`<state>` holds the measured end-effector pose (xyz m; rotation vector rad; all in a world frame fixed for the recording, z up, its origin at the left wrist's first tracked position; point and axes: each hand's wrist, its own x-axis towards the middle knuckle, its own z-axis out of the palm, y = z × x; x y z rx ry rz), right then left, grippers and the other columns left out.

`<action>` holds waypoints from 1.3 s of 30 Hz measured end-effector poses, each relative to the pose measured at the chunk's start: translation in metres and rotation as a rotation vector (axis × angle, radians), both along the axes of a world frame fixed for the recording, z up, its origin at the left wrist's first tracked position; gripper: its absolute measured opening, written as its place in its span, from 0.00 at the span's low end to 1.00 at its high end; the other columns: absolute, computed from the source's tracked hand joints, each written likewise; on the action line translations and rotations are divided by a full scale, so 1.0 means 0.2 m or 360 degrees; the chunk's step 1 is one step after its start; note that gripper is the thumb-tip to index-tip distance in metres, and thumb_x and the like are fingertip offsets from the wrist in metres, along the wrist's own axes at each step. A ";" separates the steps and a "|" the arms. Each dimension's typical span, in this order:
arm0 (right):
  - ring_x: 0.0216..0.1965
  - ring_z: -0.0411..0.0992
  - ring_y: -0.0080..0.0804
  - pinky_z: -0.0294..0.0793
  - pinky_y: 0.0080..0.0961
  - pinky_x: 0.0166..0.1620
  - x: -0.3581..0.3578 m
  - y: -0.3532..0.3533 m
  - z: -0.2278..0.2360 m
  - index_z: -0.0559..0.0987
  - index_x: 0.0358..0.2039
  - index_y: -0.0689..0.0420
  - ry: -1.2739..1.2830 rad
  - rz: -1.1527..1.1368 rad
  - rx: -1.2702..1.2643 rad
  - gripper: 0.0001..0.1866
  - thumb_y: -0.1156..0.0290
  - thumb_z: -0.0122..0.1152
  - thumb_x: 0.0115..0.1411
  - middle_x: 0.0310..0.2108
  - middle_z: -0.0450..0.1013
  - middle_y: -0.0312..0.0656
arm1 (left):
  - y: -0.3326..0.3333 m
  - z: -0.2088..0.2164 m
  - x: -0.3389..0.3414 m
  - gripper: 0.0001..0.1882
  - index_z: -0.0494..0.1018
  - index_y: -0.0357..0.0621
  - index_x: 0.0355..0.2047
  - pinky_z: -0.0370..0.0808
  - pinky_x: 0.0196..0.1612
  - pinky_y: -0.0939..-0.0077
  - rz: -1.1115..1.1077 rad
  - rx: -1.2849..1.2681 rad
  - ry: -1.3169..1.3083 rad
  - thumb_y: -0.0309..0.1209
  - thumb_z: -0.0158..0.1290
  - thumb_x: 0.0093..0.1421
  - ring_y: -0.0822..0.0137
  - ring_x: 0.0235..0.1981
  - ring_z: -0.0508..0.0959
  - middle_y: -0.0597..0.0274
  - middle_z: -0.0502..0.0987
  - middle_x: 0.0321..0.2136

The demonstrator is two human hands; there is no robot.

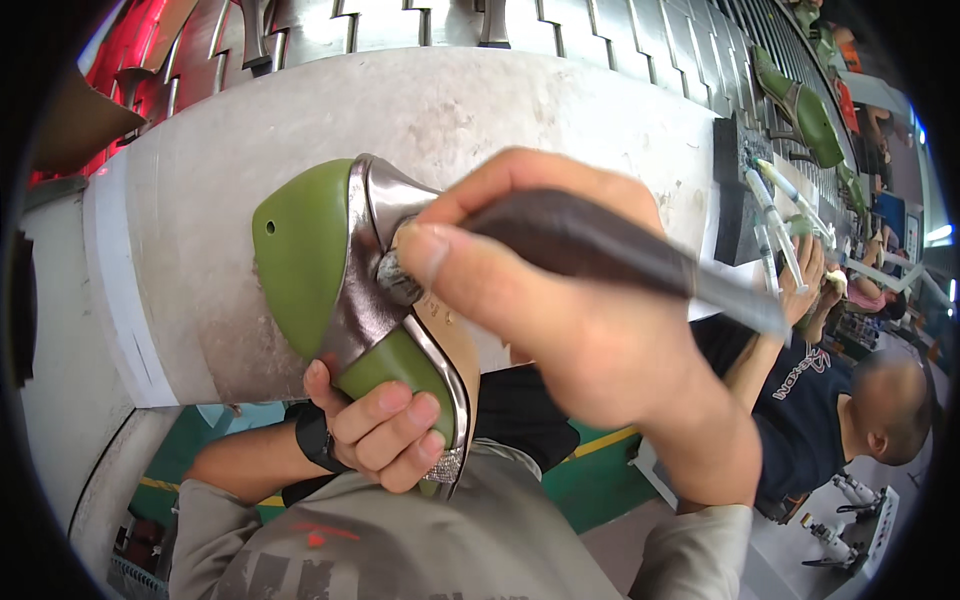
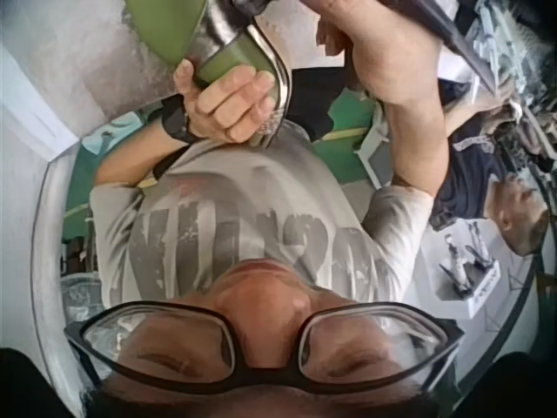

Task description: The person hammers the edges of a green high-heel shoe upper around a last, applies adhesive using a syringe, and presses a sole onto the bottom of the shoe.

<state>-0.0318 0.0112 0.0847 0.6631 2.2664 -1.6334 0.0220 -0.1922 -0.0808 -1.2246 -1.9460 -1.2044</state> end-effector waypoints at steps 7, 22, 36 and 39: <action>0.16 0.69 0.16 0.71 0.17 0.20 0.04 0.10 0.07 0.82 0.38 0.66 -0.0223 0.0276 -0.0022 0.13 0.67 0.67 0.61 0.37 0.86 0.50 | 0.02 0.00 0.00 0.16 0.68 0.59 0.53 0.53 0.74 0.28 0.0065 -0.0051 0.0067 0.35 0.59 0.69 0.70 0.60 0.77 0.78 0.79 0.53; 0.22 0.76 0.23 0.76 0.18 0.26 0.57 -0.13 0.07 0.79 0.38 0.69 0.0390 -0.0454 -0.0085 0.14 0.67 0.63 0.62 0.38 0.85 0.57 | 0.01 0.02 -0.02 0.15 0.67 0.55 0.55 0.58 0.74 0.31 0.0060 -0.0006 0.0079 0.33 0.57 0.71 0.69 0.60 0.78 0.72 0.80 0.54; 0.35 0.81 0.30 0.82 0.24 0.38 0.74 -0.24 0.00 0.81 0.41 0.68 0.0697 -0.0463 0.0071 0.19 0.61 0.66 0.64 0.45 0.84 0.61 | 0.06 0.07 -0.01 0.17 0.68 0.50 0.56 0.60 0.73 0.32 0.0135 -0.0036 0.0009 0.31 0.58 0.70 0.66 0.60 0.79 0.66 0.80 0.56; 0.26 0.76 0.24 0.77 0.18 0.31 0.67 -0.14 -0.01 0.78 0.45 0.66 0.0636 -0.0517 -0.0081 0.18 0.64 0.65 0.64 0.45 0.84 0.59 | 0.06 0.06 -0.03 0.17 0.68 0.51 0.56 0.60 0.73 0.32 0.0146 -0.0042 0.0004 0.31 0.59 0.70 0.66 0.60 0.79 0.67 0.80 0.56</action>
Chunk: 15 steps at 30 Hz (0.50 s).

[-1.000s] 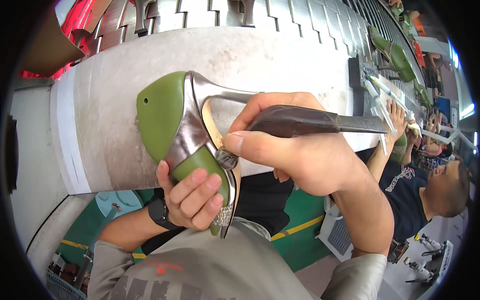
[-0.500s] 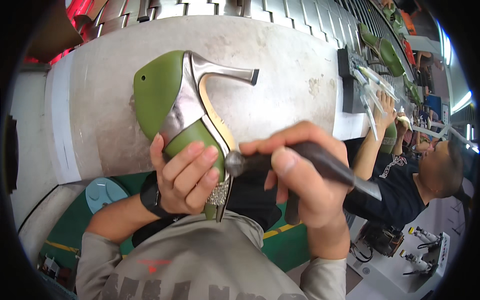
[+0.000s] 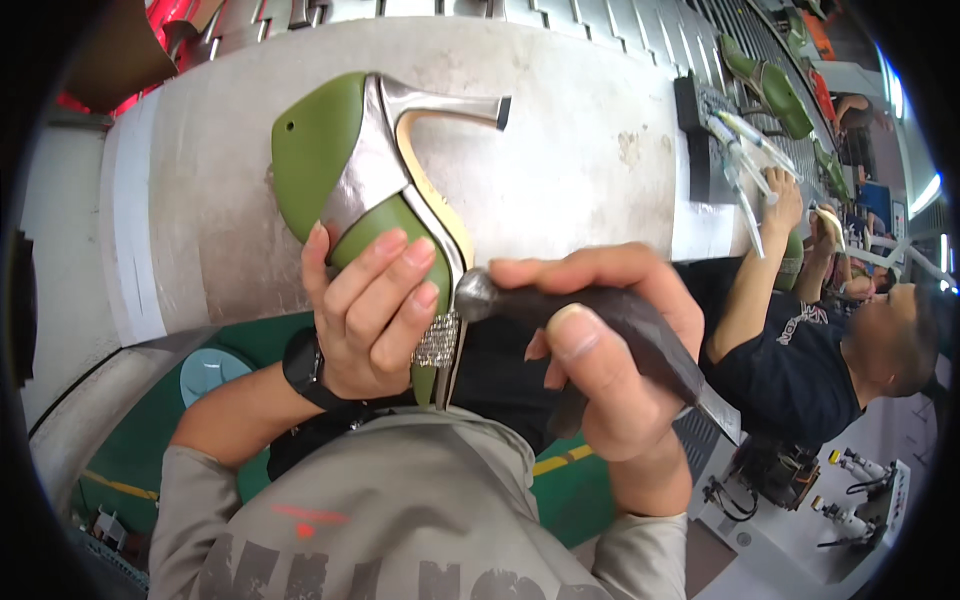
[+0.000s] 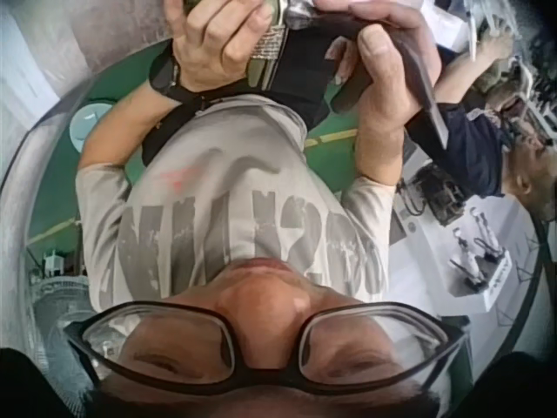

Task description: The person hammers the edges of a green high-heel shoe upper around a last, applies adhesive using a syringe, and presses a sole onto the bottom of the shoe.

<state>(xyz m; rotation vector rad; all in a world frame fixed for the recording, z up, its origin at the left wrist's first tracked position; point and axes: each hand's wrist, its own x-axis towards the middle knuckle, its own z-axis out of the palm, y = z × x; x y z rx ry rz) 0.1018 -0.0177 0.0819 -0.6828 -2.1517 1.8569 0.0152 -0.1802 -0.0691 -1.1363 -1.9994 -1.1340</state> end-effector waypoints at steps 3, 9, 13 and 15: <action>0.24 0.75 0.23 0.76 0.17 0.28 -0.05 0.08 0.01 0.77 0.44 0.66 0.0200 0.0037 0.0129 0.18 0.61 0.58 0.70 0.43 0.83 0.60 | 0.00 -0.01 0.02 0.17 0.68 0.51 0.56 0.60 0.73 0.33 0.0017 0.0019 0.0015 0.31 0.58 0.70 0.67 0.60 0.79 0.68 0.80 0.56; 0.14 0.67 0.21 0.68 0.17 0.19 -0.29 0.05 0.12 0.78 0.33 0.66 -0.0312 0.0178 0.0383 0.21 0.57 0.52 0.70 0.30 0.82 0.56 | 0.00 -0.04 0.01 0.15 0.67 0.51 0.55 0.58 0.73 0.29 -0.0030 0.0039 0.0072 0.30 0.56 0.71 0.64 0.60 0.78 0.66 0.79 0.55; 0.15 0.68 0.20 0.67 0.14 0.19 -0.42 0.13 0.11 0.79 0.33 0.66 -0.0536 0.0269 0.0181 0.22 0.56 0.55 0.70 0.30 0.82 0.55 | 0.00 -0.05 0.02 0.12 0.67 0.49 0.54 0.57 0.72 0.24 -0.0082 0.0070 0.0103 0.29 0.53 0.72 0.60 0.59 0.77 0.61 0.79 0.55; 0.15 0.68 0.20 0.68 0.15 0.19 -0.47 0.13 0.09 0.79 0.33 0.65 -0.0544 0.0270 0.0182 0.22 0.56 0.55 0.70 0.31 0.83 0.55 | -0.01 -0.04 0.02 0.13 0.67 0.48 0.54 0.57 0.72 0.24 -0.0093 0.0044 0.0115 0.29 0.53 0.72 0.59 0.59 0.78 0.60 0.79 0.55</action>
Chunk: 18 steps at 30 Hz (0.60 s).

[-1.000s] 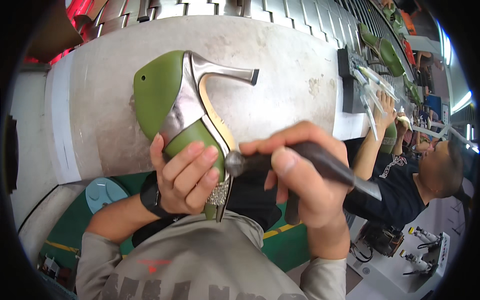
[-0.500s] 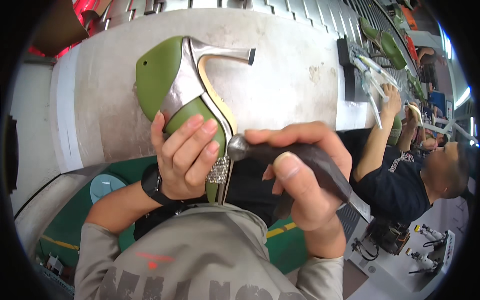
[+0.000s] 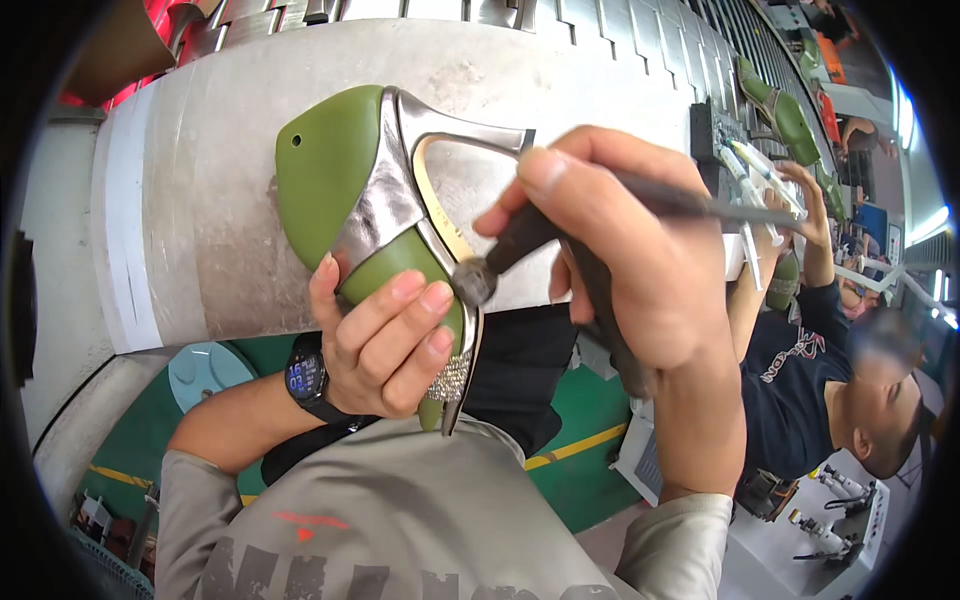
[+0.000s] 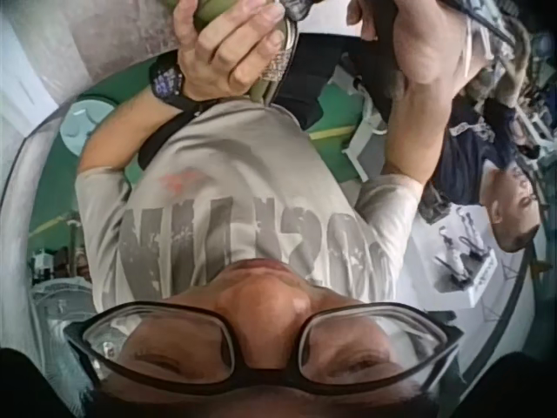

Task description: The person hammers the edges of a green high-heel shoe upper around a last, applies adhesive using a syringe, and presses a sole onto the bottom of the shoe.

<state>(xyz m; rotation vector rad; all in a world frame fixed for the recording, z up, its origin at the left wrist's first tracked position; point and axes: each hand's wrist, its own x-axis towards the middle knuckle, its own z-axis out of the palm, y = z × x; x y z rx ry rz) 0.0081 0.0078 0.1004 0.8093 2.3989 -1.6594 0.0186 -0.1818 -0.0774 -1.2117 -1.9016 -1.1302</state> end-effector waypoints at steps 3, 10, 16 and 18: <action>0.14 0.67 0.21 0.70 0.17 0.21 0.02 0.01 -0.07 0.80 0.37 0.64 0.0030 -0.0037 -0.0031 0.21 0.55 0.55 0.71 0.33 0.84 0.55 | -0.01 0.02 -0.01 0.15 0.67 0.47 0.55 0.58 0.71 0.25 0.0015 -0.0034 -0.0007 0.27 0.54 0.71 0.58 0.59 0.78 0.58 0.79 0.56; 0.17 0.71 0.26 0.76 0.21 0.26 0.43 0.02 -0.31 0.78 0.44 0.67 0.0827 -0.0712 -0.0420 0.19 0.62 0.48 0.77 0.41 0.83 0.60 | 0.05 0.18 -0.05 0.19 0.71 0.44 0.55 0.61 0.71 0.34 -0.0011 -0.0256 0.0009 0.25 0.58 0.65 0.57 0.62 0.77 0.56 0.78 0.58; 0.20 0.72 0.26 0.78 0.23 0.29 0.81 -0.16 -0.32 0.75 0.45 0.67 0.0990 -0.0614 -0.0276 0.20 0.59 0.46 0.77 0.43 0.81 0.64 | 0.07 0.30 -0.05 0.23 0.71 0.41 0.57 0.59 0.72 0.35 -0.0036 -0.0501 0.0024 0.26 0.56 0.61 0.54 0.62 0.77 0.54 0.78 0.58; 0.22 0.73 0.26 0.80 0.24 0.31 0.90 -0.19 -0.31 0.73 0.46 0.65 0.1077 -0.0558 -0.0324 0.20 0.58 0.44 0.78 0.46 0.80 0.64 | 0.08 0.30 -0.05 0.24 0.71 0.40 0.57 0.59 0.71 0.35 -0.0032 -0.0533 0.0040 0.26 0.57 0.59 0.53 0.62 0.77 0.53 0.77 0.58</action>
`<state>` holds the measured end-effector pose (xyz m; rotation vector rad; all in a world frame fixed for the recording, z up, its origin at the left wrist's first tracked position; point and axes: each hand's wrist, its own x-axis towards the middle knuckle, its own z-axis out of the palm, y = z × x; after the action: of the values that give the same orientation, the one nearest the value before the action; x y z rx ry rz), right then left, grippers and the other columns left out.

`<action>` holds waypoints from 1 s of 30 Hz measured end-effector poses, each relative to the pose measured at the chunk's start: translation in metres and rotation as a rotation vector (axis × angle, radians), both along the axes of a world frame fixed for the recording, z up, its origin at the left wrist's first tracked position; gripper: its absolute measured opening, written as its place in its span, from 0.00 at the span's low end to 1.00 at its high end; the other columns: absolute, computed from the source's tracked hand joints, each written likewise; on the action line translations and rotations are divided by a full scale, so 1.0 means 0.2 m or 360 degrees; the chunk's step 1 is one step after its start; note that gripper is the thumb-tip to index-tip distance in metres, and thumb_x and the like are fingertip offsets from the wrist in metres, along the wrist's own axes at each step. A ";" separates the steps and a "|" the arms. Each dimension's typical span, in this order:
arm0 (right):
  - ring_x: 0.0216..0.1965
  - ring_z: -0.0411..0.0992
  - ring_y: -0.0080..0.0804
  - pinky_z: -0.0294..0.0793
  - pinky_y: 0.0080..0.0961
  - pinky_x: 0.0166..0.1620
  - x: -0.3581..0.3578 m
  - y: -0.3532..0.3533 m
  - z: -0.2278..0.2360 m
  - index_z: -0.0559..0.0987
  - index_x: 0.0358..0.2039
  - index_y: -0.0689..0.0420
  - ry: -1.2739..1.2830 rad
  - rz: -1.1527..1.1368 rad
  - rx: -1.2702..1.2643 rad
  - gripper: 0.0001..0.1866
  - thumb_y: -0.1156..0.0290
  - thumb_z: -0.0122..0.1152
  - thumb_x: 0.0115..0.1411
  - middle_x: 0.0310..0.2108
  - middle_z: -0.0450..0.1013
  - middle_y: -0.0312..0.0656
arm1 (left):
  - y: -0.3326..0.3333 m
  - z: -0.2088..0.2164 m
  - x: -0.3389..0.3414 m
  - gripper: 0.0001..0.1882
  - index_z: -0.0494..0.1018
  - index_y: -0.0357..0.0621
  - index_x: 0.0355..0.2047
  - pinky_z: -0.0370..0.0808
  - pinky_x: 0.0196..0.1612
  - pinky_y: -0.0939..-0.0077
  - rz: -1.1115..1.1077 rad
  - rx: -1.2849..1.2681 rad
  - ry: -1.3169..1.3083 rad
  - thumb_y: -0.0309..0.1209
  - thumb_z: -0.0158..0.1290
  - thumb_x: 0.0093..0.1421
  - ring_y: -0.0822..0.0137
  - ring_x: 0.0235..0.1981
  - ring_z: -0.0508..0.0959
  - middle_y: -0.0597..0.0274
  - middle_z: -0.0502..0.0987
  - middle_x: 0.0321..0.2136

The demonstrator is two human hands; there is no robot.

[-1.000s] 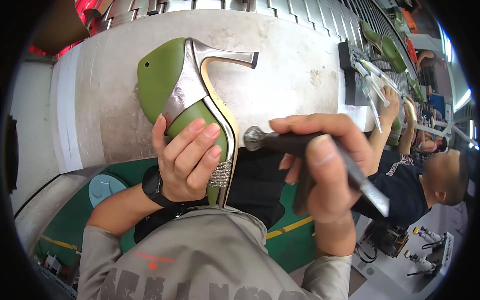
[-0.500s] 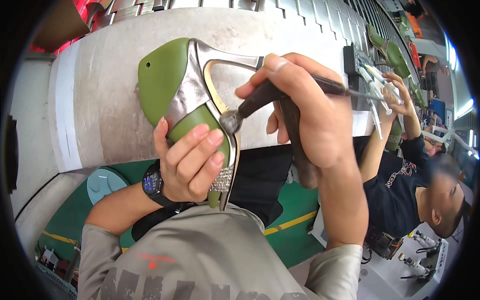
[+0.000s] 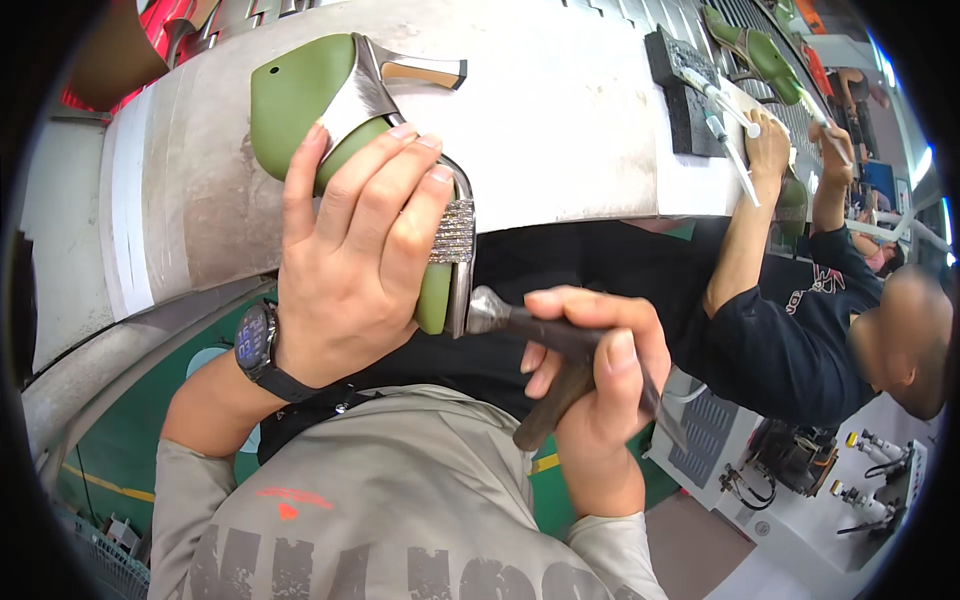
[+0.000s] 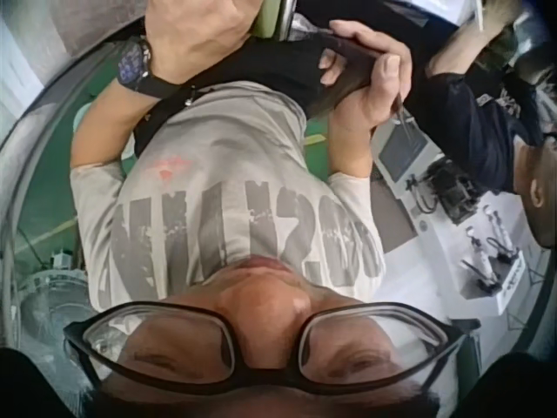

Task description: The person hammers the edges of a green high-heel shoe upper around a last, applies adhesive using a syringe, and presses a sole onto the bottom of the shoe.

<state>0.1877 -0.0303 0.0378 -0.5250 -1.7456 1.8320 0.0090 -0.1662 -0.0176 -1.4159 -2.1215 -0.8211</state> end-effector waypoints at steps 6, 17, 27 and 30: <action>0.21 0.73 0.27 0.80 0.26 0.30 0.02 -0.04 0.06 0.72 0.46 0.61 0.0043 -0.0030 0.0027 0.24 0.47 0.50 0.77 0.42 0.80 0.62 | 0.01 0.01 0.02 0.23 0.71 0.40 0.56 0.60 0.71 0.35 0.0023 0.0008 -0.0033 0.26 0.58 0.60 0.53 0.61 0.78 0.53 0.78 0.57; 0.20 0.73 0.24 0.77 0.21 0.26 -0.11 0.01 0.11 0.74 0.42 0.61 -0.0170 -0.0006 0.0163 0.26 0.46 0.57 0.74 0.39 0.82 0.61 | 0.02 -0.01 0.03 0.18 0.71 0.43 0.54 0.65 0.69 0.35 0.0118 0.0004 -0.0024 0.25 0.59 0.65 0.57 0.59 0.79 0.55 0.80 0.55; 0.21 0.72 0.22 0.75 0.17 0.25 -0.25 0.18 0.16 0.77 0.40 0.67 -0.0204 0.0356 0.0093 0.21 0.57 0.58 0.71 0.37 0.83 0.59 | 0.01 -0.05 0.02 0.17 0.72 0.46 0.52 0.65 0.67 0.33 0.0127 0.0150 -0.0008 0.28 0.60 0.65 0.60 0.59 0.79 0.59 0.80 0.53; 0.21 0.73 0.23 0.76 0.19 0.26 -0.27 0.18 0.20 0.77 0.43 0.67 -0.0251 0.0258 0.0213 0.20 0.59 0.57 0.71 0.39 0.83 0.60 | -0.01 -0.08 0.02 0.17 0.71 0.46 0.54 0.64 0.68 0.34 0.0138 0.0178 -0.0004 0.28 0.59 0.65 0.60 0.59 0.79 0.59 0.80 0.54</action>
<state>0.1334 0.0066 0.0786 -0.4982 -2.0538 1.8070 0.0129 -0.1683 -0.0332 -1.2582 -2.0887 -0.8932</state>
